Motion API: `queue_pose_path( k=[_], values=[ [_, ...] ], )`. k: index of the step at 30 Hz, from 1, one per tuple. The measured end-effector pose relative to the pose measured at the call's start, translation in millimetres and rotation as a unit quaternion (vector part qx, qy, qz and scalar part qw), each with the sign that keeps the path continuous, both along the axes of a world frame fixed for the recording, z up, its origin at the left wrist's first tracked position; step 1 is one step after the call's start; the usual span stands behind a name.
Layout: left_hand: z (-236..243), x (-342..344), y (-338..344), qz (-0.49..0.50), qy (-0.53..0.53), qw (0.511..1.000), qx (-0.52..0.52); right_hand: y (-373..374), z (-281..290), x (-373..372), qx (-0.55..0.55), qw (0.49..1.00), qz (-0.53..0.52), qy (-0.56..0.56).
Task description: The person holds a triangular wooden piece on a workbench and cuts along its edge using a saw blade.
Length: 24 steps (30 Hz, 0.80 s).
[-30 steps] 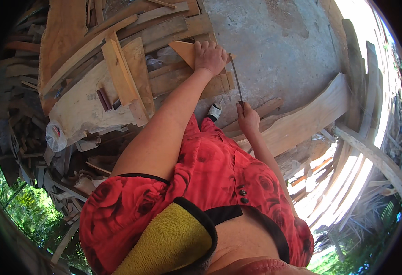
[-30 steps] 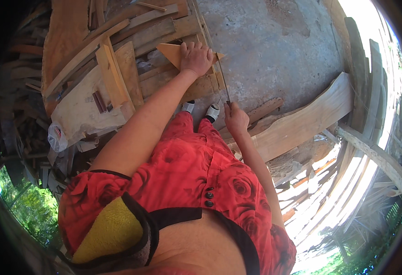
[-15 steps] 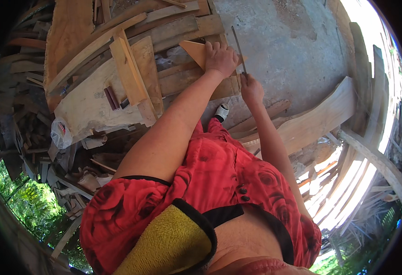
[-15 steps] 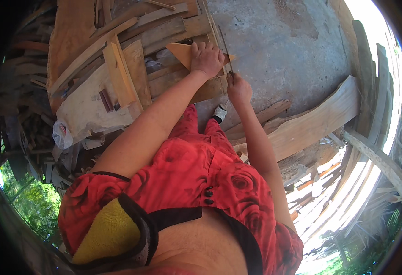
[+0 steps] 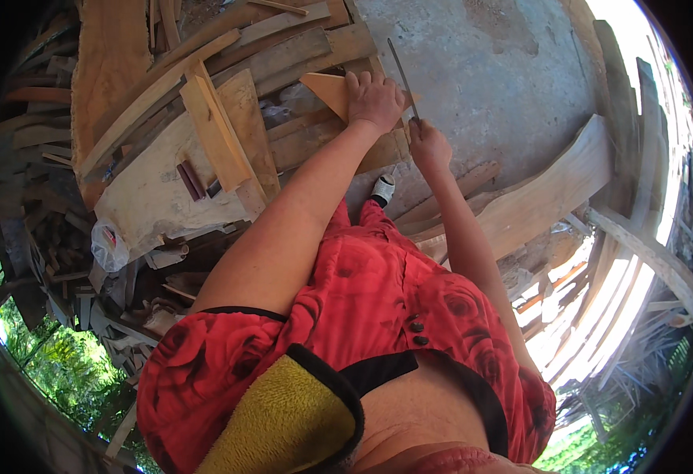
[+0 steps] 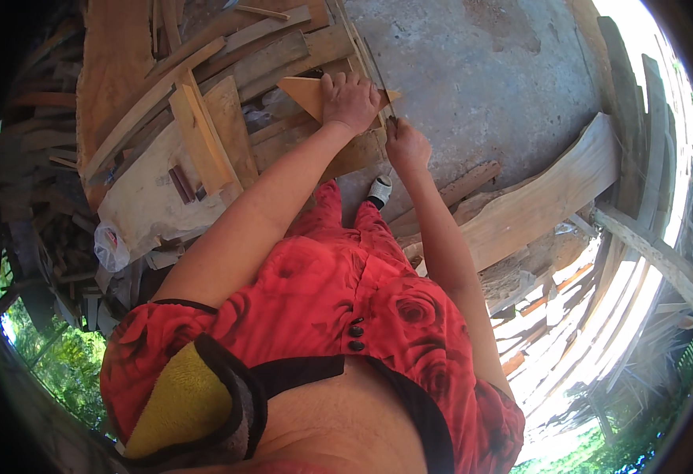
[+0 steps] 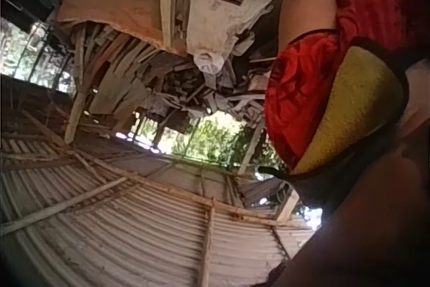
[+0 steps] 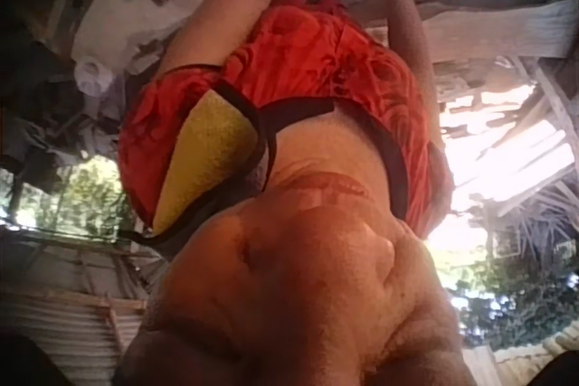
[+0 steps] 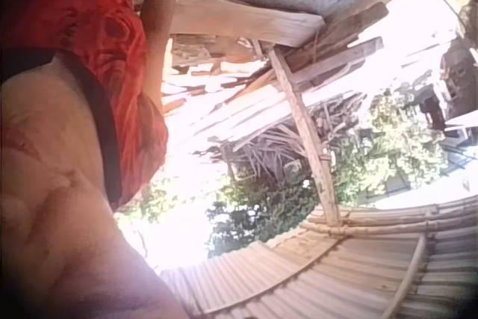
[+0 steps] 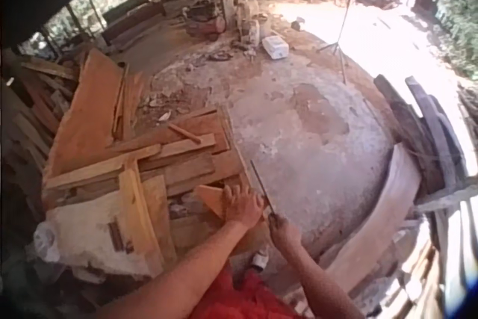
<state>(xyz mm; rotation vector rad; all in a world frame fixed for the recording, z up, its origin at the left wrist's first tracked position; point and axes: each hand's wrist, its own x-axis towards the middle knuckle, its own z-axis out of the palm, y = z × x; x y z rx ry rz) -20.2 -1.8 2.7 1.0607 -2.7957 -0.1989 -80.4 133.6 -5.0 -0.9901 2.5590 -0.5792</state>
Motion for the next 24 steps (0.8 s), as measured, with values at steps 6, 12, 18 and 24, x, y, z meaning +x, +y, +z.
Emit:
queue_pose_path(
  k=[6, 12, 18, 24],
  values=[
    [1, 7, -5, 0.01, 0.013, 1.0, 0.004, 89, -5, 30, 0.034, 0.998, 0.013, -0.042],
    [12, 16, -4, 0.029, -0.005, 0.999, 0.027, 212, -10, 55, 0.004, 0.983, -0.054, -0.175],
    [7, 26, 0, 0.028, 0.03, 0.999, 0.012, 221, 8, 36, 0.066, 0.986, -0.079, -0.131],
    [33, 52, -15, -0.051, 0.043, 0.995, 0.077, 202, 6, 7, -0.024, 0.993, -0.041, -0.105]
  ],
)
